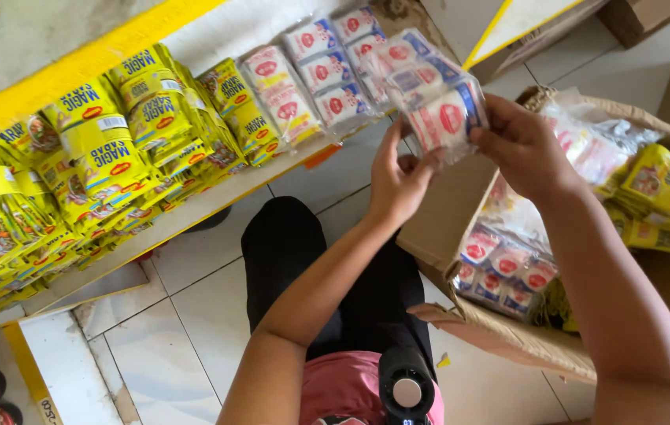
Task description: Stocking grocery store shelves with seasoning packets from a cardboard box.
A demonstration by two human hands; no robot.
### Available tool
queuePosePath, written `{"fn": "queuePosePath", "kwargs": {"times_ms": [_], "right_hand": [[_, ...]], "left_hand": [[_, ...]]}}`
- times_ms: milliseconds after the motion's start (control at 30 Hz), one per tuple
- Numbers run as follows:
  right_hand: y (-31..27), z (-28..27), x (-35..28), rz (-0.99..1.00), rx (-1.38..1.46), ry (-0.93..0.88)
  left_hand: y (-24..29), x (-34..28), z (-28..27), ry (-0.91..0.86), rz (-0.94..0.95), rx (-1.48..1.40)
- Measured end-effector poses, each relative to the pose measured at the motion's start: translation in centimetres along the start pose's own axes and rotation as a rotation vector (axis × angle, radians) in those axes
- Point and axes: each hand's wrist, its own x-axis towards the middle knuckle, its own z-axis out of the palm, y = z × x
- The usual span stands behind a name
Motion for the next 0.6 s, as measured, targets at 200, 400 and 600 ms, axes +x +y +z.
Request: {"fn": "queuePosePath", "kwargs": {"times_ms": [200, 400, 600], "right_hand": [[4.6, -0.2, 9.6, 0.039, 0.129, 0.002], [10.2, -0.4, 15.0, 0.121, 0.125, 0.070], [13.1, -0.9, 15.4, 0.232, -0.246, 0.124]], "left_hand": [[-5.4, 9.4, -3.6, 0.064, 0.073, 0.033], [-9.1, 13.8, -5.9, 0.108, -0.026, 0.015], [-8.3, 11.9, -5.4, 0.181, -0.099, 0.044]]}}
